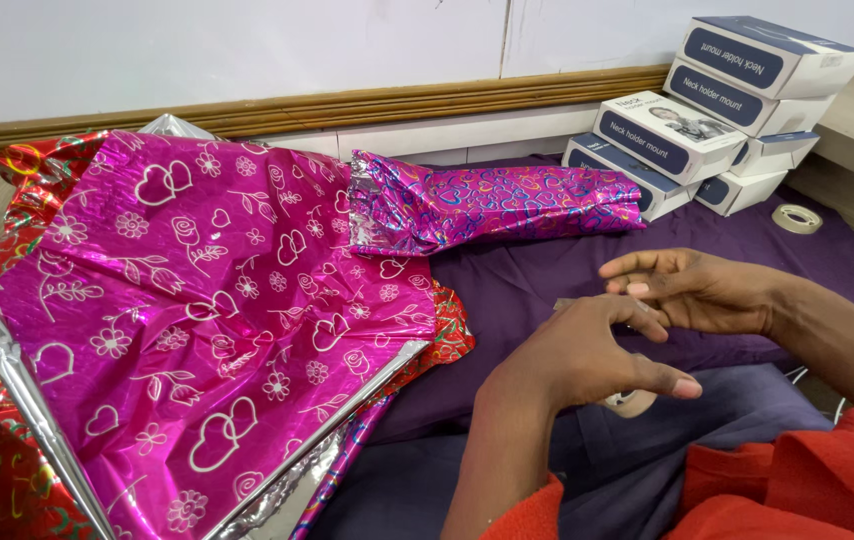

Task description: The person wraps a rectangular box with pink floral wrapping paper. They fold the paper over the box, tear off pieces of clear tape, and press the tape onto the paper to secure the folds. The wrapped box remains on the lap throughout the clip.

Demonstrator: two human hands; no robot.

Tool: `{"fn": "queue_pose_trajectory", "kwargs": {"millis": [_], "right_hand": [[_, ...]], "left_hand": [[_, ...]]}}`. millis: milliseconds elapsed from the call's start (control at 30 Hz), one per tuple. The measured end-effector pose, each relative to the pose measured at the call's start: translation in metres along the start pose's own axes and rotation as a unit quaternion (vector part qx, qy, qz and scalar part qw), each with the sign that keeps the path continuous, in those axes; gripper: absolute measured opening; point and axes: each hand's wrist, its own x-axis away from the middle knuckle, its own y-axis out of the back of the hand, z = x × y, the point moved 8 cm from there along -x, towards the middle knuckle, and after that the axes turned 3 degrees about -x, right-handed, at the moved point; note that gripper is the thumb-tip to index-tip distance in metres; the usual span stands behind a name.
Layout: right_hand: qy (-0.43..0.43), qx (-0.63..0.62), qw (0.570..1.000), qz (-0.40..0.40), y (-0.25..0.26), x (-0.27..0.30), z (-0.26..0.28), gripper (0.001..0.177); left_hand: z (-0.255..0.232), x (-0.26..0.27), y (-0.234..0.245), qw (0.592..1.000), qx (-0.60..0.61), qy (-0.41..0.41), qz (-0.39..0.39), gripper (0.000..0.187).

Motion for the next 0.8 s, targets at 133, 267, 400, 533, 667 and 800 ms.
{"fn": "queue_pose_trajectory", "kwargs": {"millis": [133, 267, 400, 533, 667, 800], "right_hand": [[0.005, 0.037, 0.997, -0.074, 0.001, 0.0, 0.009, 0.033], [0.018, 0.089, 0.988, -0.122, 0.005, 0.001, 0.019, 0.03], [0.019, 0.117, 0.985, -0.128, 0.009, -0.001, 0.02, 0.027], [0.038, 0.105, 0.986, -0.126, 0.013, -0.008, 0.016, 0.025], [0.052, 0.067, 0.985, -0.147, 0.019, -0.01, 0.019, 0.025], [0.079, 0.053, 0.981, -0.169, 0.018, -0.009, 0.027, 0.024]], "left_hand": [[-0.001, 0.004, 0.004, 1.0, -0.007, 0.017, -0.003, 0.076], [0.0, 0.008, 0.006, 0.998, 0.038, 0.045, 0.015, 0.075], [0.013, 0.012, 0.005, 0.987, 0.101, 0.114, 0.043, 0.076], [0.022, 0.01, 0.015, 0.988, 0.108, 0.109, 0.031, 0.075], [0.025, 0.012, 0.037, 0.993, -0.009, 0.084, -0.082, 0.071], [0.023, 0.01, 0.059, 0.954, -0.198, 0.136, -0.18, 0.07]]}}
